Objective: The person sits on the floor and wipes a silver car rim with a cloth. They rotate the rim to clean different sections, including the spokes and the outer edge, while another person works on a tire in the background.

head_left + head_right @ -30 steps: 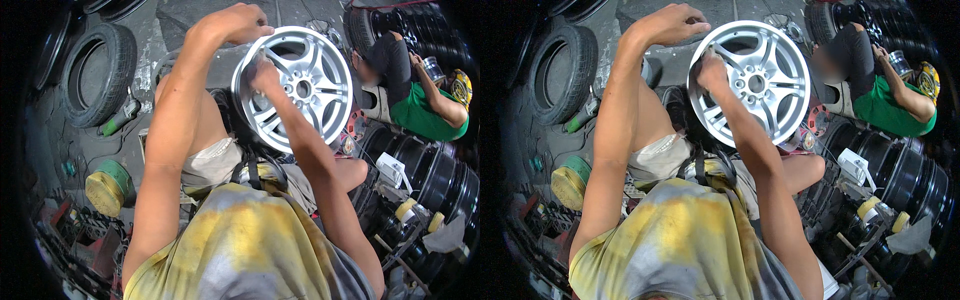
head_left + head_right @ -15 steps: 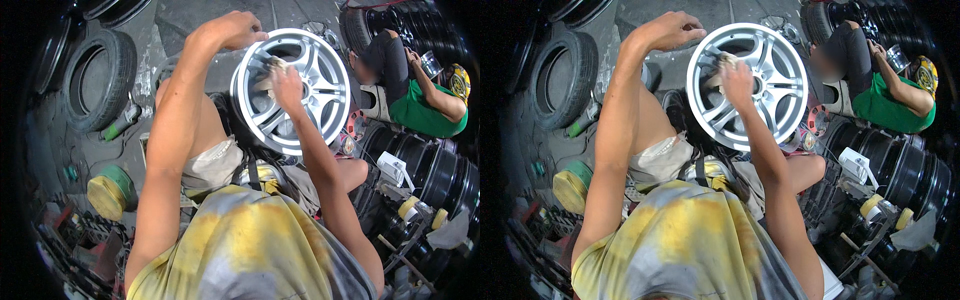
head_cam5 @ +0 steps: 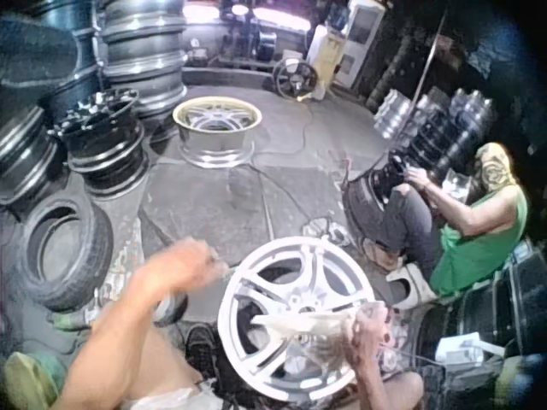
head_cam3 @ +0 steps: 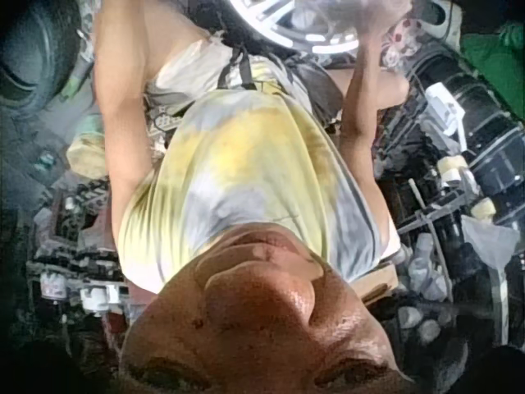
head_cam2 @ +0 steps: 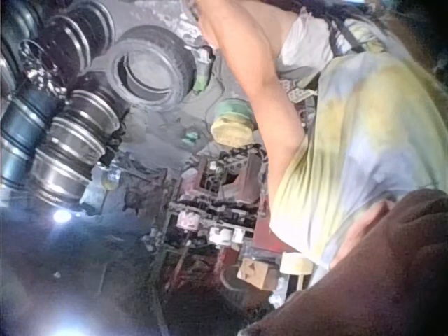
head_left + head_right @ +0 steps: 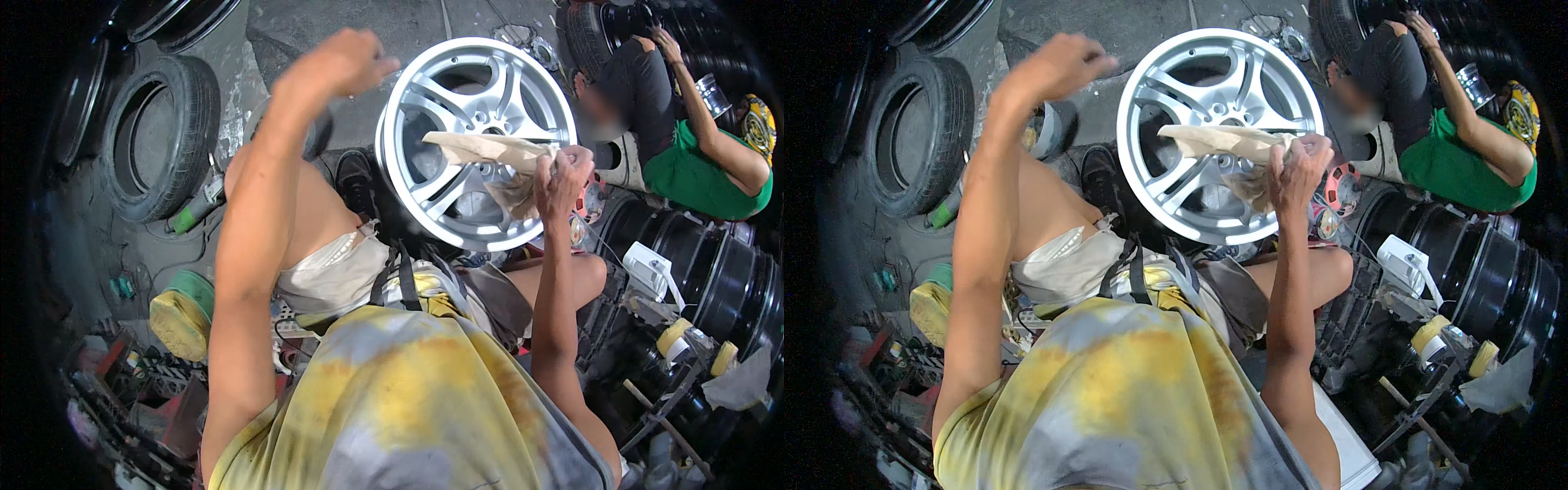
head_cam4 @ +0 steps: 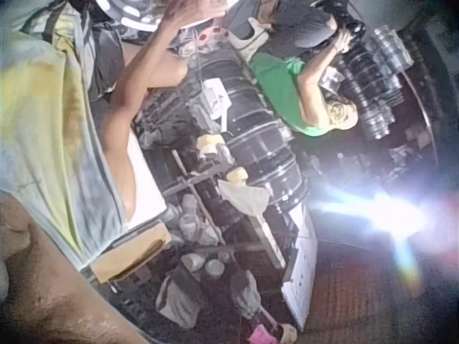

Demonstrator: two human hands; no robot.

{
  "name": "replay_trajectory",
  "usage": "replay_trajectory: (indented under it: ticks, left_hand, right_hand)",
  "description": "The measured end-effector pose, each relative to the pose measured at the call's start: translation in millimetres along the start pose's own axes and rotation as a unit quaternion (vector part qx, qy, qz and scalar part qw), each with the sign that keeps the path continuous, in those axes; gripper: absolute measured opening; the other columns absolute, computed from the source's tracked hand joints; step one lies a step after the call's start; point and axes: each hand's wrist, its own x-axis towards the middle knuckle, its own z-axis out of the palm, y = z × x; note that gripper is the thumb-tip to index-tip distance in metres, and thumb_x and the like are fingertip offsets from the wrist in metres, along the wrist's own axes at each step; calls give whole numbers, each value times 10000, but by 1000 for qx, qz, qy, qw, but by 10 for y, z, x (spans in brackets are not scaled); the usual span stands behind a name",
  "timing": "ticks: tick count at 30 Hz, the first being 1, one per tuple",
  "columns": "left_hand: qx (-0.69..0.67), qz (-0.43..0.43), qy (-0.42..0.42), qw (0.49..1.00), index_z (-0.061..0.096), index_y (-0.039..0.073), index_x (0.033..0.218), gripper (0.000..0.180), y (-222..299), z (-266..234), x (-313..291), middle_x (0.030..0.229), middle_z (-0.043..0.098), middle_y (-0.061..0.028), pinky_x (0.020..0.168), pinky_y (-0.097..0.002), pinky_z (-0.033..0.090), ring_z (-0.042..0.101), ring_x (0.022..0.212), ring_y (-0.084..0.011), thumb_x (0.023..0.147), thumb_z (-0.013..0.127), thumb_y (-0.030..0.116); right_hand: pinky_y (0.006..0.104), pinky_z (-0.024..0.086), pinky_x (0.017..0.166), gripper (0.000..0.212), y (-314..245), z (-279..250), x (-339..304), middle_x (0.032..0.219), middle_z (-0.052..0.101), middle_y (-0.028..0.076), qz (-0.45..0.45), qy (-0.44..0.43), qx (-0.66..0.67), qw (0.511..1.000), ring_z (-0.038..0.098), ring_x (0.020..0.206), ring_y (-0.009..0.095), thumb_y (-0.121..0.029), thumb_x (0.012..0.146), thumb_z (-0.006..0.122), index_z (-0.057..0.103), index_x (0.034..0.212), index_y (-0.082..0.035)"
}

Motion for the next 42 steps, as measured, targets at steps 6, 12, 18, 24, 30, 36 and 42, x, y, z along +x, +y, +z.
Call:
replay_trajectory:
  ticks: [6, 12, 18, 24, 30, 36, 42]
  left_hand:
    - [8, 49, -39, 998, 480, -133, 1396, 746, 771, 1124, 24, 1431, 477, -277, 1132, -454, 405, 478, 1337, -390, 1008, 547, 500]
    - [90, -14, 110, 990, 342, -175, 1462, 956, 868, 1662, 248, 1479, 384, -316, 1169, -489, 336, 373, 1408, -451, 951, 578, 597]
    - [110, -30, 132, 985, 269, -197, 1491, 1032, 982, 1843, 297, 1547, 280, -371, 1213, -524, 260, 259, 1480, -477, 948, 550, 634]
    - [116, -8, 54, 992, 274, -220, 1475, 1001, 1501, 1843, 262, 1539, 270, -400, 1219, -534, 244, 222, 1497, -483, 963, 549, 595]
    - [112, 41, 5, 993, 276, -177, 1504, 905, 1701, 2079, 189, 1610, 207, -327, 1245, -498, 190, 187, 1534, -401, 1005, 504, 543]
    - [182, 36, 64, 981, 381, -104, 1484, 689, 799, 1654, 292, 1604, 284, -282, 1199, -469, 329, 341, 1478, -391, 1040, 492, 412]
    - [-27, 69, 68, 995, 661, 13, 1261, 403, 110, 753, 701, 1243, 649, -244, 947, -438, 518, 640, 1163, -393, 1003, 568, 308]
  right_hand:
    - [340, 426, 874, 255, 615, 87, -165, 983, 502, 119, 217, 63, 209, 951, 532, 941, 239, -171, 955, 575, 672, 962, 65]
    - [265, 403, 884, 246, 1092, 106, -260, 1004, 580, 56, 293, 47, 351, 888, 529, 940, 146, -126, 1019, 490, 641, 1089, 56]
    - [256, 400, 829, 232, 1032, 336, -342, 949, 518, 40, 305, 39, 363, 880, 490, 872, 137, -87, 993, 519, 669, 1075, 71]
    - [263, 418, 828, 231, 1056, 428, -332, 942, 518, 60, 297, 7, 362, 884, 504, 870, 146, -71, 970, 529, 645, 1110, 71]
    - [273, 439, 904, 287, 1041, 403, -288, 1050, 636, 93, 317, -20, 423, 849, 575, 957, 153, -59, 968, 492, 637, 1173, 79]
    - [300, 475, 931, 325, 618, 590, -227, 1125, 690, 119, 275, -58, 499, 820, 616, 1027, 159, -86, 963, 544, 638, 1224, 83]
    - [394, 499, 945, 370, -818, 1316, 112, 1109, 684, 193, 157, -187, 526, 814, 652, 1029, 295, -217, 988, 570, 608, 1247, 44]
